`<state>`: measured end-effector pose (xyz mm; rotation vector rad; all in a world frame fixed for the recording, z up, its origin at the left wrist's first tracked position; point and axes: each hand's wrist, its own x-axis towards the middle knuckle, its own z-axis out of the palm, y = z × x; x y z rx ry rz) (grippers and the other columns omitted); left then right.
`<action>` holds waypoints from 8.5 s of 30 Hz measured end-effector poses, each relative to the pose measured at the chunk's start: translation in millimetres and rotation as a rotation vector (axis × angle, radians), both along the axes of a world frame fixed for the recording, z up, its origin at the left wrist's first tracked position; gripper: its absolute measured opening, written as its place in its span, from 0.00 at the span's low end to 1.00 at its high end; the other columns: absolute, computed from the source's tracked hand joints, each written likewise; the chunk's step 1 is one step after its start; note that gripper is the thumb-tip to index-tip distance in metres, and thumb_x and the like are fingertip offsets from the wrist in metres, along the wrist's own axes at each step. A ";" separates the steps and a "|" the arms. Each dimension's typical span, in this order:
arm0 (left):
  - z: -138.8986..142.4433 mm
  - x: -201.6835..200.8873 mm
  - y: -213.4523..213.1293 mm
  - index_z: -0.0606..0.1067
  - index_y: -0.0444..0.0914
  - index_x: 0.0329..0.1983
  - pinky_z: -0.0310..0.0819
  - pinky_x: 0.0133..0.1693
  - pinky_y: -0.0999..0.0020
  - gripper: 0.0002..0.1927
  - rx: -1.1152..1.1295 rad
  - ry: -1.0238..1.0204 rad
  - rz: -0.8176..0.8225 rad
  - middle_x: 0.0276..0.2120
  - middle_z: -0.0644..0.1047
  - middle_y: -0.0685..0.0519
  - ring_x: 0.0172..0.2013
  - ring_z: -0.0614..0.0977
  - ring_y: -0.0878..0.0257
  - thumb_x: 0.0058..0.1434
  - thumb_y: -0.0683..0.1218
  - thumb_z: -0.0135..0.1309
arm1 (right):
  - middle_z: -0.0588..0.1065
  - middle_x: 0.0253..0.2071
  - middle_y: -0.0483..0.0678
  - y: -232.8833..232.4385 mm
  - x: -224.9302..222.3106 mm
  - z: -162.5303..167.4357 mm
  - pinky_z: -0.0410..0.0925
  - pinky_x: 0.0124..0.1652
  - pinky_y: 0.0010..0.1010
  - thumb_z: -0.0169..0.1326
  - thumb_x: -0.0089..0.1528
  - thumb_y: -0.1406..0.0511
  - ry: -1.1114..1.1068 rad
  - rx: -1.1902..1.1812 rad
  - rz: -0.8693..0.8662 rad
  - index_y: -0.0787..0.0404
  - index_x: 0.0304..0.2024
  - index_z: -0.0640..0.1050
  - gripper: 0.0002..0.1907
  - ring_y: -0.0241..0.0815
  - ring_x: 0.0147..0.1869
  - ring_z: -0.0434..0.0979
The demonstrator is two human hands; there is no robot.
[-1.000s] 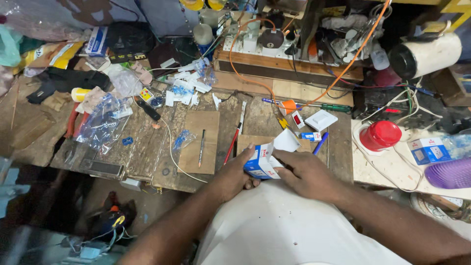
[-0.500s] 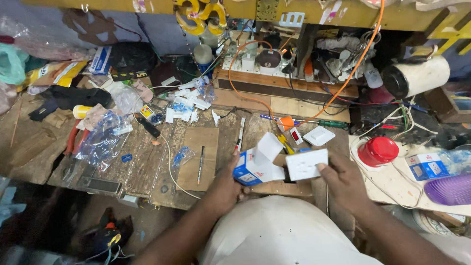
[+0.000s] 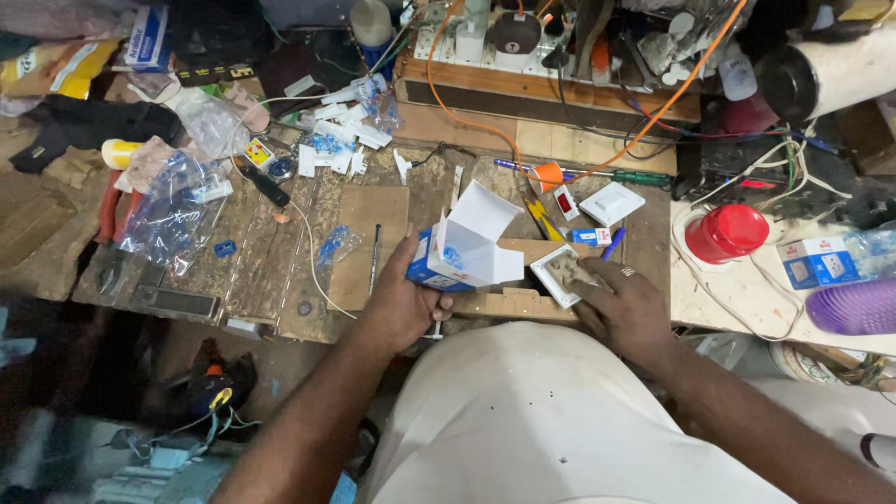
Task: The person places a white plastic switch plate onto a wooden board, then uses a yellow utility knife to trim the plate. They mark the board with a blue pen, remove the plate, and open a small box to retrieve another component. The person continues to handle the switch plate and box contents on the workbench.
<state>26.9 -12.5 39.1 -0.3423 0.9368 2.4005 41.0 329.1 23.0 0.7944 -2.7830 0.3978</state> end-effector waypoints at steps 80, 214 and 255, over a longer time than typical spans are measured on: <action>35.1 -13.9 28.8 0.74 0.49 0.47 0.60 0.25 0.67 0.27 -0.194 -0.068 -0.045 0.28 0.76 0.55 0.23 0.70 0.64 0.64 0.72 0.41 | 0.66 0.67 0.53 7.5 -23.7 41.4 0.57 0.63 0.51 0.67 0.52 0.60 -0.199 0.270 0.426 0.51 0.65 0.69 0.39 0.60 0.72 0.58; 4.9 11.8 63.0 0.66 0.36 0.68 0.74 0.35 0.68 0.40 -0.467 0.177 -0.292 0.43 0.77 0.46 0.36 0.81 0.60 0.69 0.70 0.35 | 0.62 0.69 0.57 -61.1 -14.2 81.5 0.66 0.55 0.49 0.57 0.60 0.52 -0.421 0.052 0.229 0.44 0.71 0.70 0.35 0.62 0.63 0.71; -27.4 2.8 45.5 0.69 0.31 0.62 0.74 0.44 0.60 0.26 -0.239 0.115 0.158 0.45 0.78 0.47 0.41 0.80 0.58 0.70 0.54 0.45 | 0.75 0.50 0.60 184.1 -95.9 91.8 0.70 0.50 0.50 0.56 0.65 0.65 0.280 -0.183 -0.951 0.60 0.53 0.76 0.15 0.62 0.53 0.77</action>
